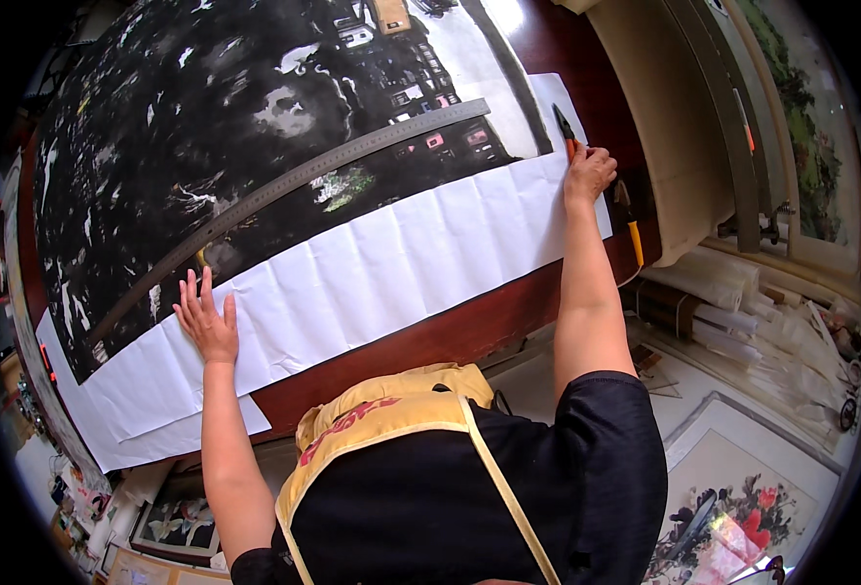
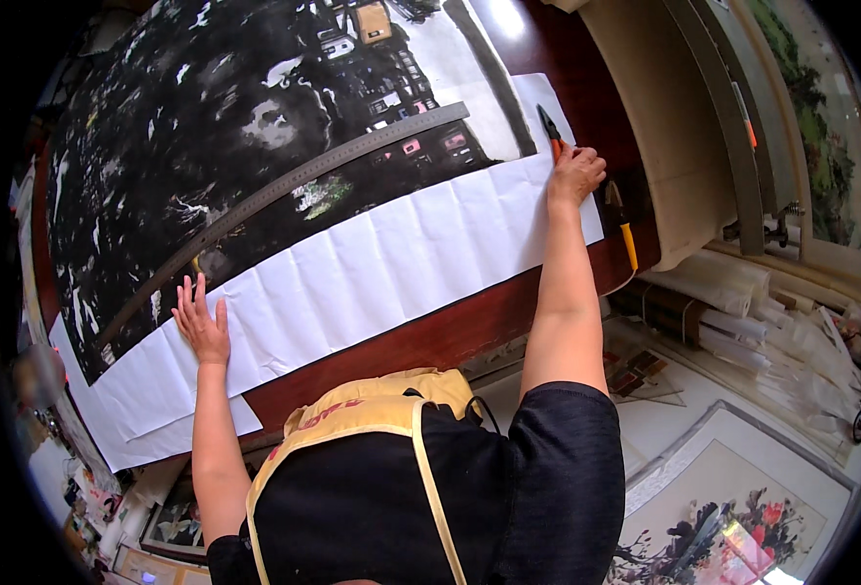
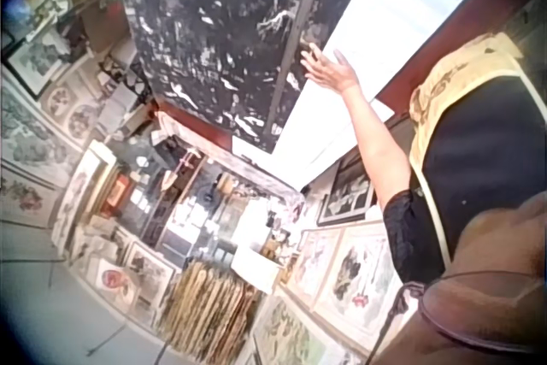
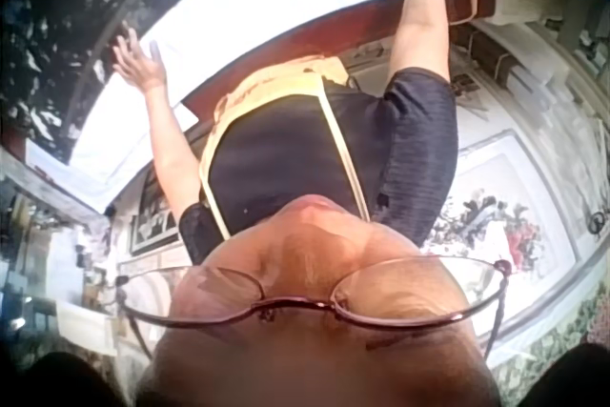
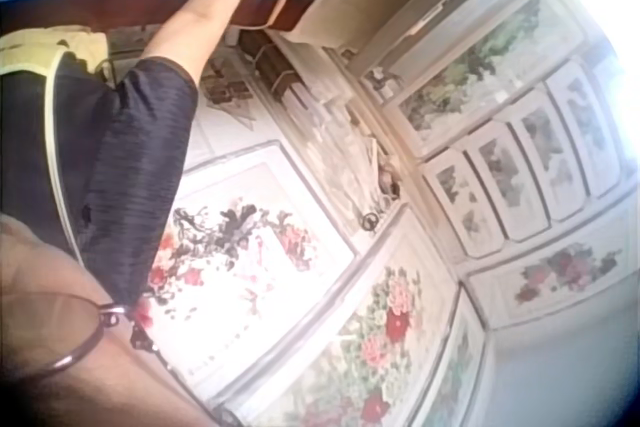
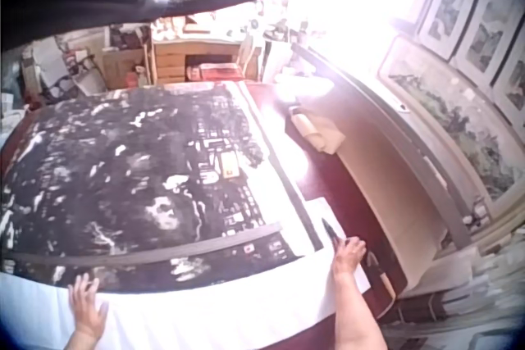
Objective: The person uses a metal ruler and a utility knife to cut a large sheet of dark, glossy material on a wooden table. They align the ruler, score the material, and peel away the cut strip. The person then repositions the remaining sheet and repeats the cutting process.
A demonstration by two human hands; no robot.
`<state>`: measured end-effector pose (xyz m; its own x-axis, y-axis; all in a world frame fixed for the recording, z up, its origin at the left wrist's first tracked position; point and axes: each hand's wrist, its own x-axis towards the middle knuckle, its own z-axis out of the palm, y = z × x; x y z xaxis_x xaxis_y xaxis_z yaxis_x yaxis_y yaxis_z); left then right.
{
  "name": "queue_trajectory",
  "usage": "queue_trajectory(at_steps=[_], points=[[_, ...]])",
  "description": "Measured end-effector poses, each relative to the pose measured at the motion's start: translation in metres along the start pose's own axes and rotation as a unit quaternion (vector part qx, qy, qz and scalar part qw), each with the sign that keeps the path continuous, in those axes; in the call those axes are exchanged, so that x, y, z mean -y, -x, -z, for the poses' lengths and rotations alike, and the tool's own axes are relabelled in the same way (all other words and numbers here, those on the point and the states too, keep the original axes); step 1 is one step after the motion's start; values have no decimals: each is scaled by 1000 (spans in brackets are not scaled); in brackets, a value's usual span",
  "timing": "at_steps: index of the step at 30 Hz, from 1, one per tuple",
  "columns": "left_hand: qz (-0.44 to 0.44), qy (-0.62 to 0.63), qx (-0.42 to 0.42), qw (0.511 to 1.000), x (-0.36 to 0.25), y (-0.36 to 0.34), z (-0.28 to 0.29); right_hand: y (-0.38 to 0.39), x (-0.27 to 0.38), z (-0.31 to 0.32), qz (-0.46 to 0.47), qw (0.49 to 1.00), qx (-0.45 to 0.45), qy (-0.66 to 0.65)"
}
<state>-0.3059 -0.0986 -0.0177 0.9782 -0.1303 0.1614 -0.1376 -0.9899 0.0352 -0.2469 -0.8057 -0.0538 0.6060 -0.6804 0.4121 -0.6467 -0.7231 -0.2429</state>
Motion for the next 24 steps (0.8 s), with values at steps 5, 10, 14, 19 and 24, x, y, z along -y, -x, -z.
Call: queue_trajectory(at_steps=[5, 10, 14, 19, 24], points=[[-2, 0, -3, 1000, 3, 1, 1, -1, 16, 8, -6, 999, -34, 38], [2, -4, 5, 1000, -1, -1, 5, 18, 108, 35, 310, 925, -4, -219], [-6, -20, 4, 1000, 5, 1, 1, 81, 212, 64, 431, 854, 202, -210], [-1, -16, 11, 1000, 2, 1, 0, 120, 239, 56, 477, 821, 270, -162], [-8, 16, -38, 999, -4, 0, 1, 127, 219, 60, 478, 818, 257, -191]])
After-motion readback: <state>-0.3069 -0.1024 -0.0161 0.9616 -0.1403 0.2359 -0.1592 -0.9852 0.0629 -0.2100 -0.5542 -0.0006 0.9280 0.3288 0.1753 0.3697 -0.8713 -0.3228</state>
